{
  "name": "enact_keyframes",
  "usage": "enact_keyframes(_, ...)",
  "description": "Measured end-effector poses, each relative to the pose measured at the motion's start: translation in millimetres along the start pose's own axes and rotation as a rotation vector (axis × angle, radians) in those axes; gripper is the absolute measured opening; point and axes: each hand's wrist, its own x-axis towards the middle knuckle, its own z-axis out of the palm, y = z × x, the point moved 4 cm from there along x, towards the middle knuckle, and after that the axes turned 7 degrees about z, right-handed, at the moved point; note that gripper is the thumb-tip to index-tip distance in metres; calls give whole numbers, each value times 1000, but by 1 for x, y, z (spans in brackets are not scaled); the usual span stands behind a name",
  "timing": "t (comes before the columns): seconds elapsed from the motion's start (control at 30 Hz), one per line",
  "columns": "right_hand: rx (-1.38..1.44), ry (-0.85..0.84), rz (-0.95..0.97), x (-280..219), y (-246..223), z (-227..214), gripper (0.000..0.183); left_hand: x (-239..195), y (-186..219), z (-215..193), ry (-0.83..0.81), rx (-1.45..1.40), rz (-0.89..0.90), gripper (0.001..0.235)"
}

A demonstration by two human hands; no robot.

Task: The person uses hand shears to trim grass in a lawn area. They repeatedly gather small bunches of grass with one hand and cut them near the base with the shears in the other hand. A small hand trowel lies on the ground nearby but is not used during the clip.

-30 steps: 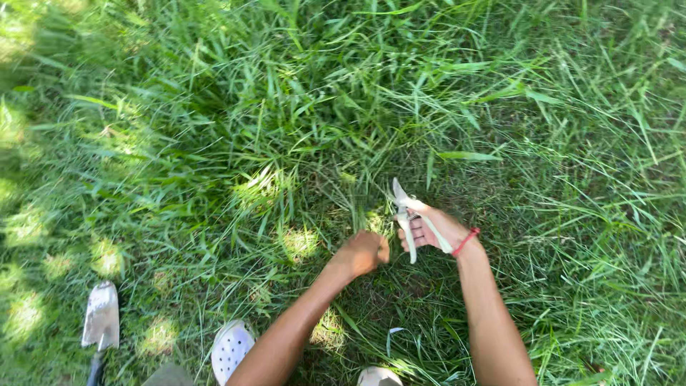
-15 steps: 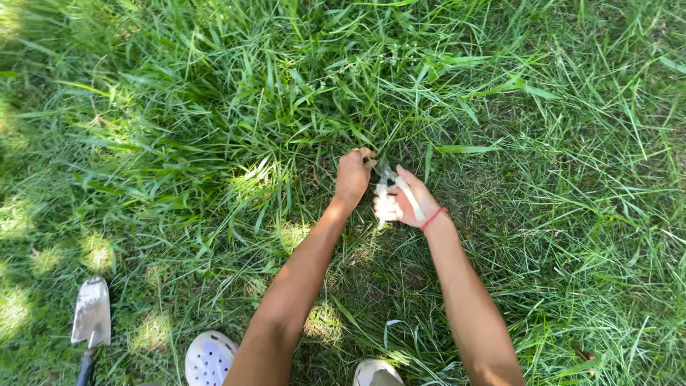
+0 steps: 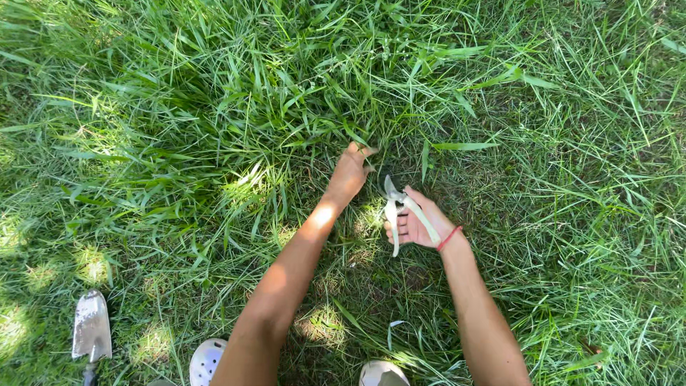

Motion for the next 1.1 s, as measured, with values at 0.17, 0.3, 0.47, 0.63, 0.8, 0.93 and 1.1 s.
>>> enact_keyframes(0.17,70,-21,-95,32,-24,3,62,19,-22,19,-45,-61,-60,14)
enact_keyframes(0.3,72,-26,-176,51,-47,9,57,28,-30,18,-52,-47,-107,15)
enact_keyframes(0.47,1,7,-215,79,-44,-20,60,29,-42,23,-50,37,-55,19)
enact_keyframes(0.63,-203,73,-217,63,-22,-23,77,30,-42,13,-59,-68,-72,15)
enact_keyframes(0.8,-93,10,-115,9,-1,32,64,18,-41,4,-25,-62,-123,14)
enact_keyframes(0.93,10,-3,-100,40,-17,36,69,9,-31,3,137,-15,134,10)
enact_keyframes(1.1,25,-9,-283,100,-35,-1,64,13,-29,2,41,-82,-166,17)
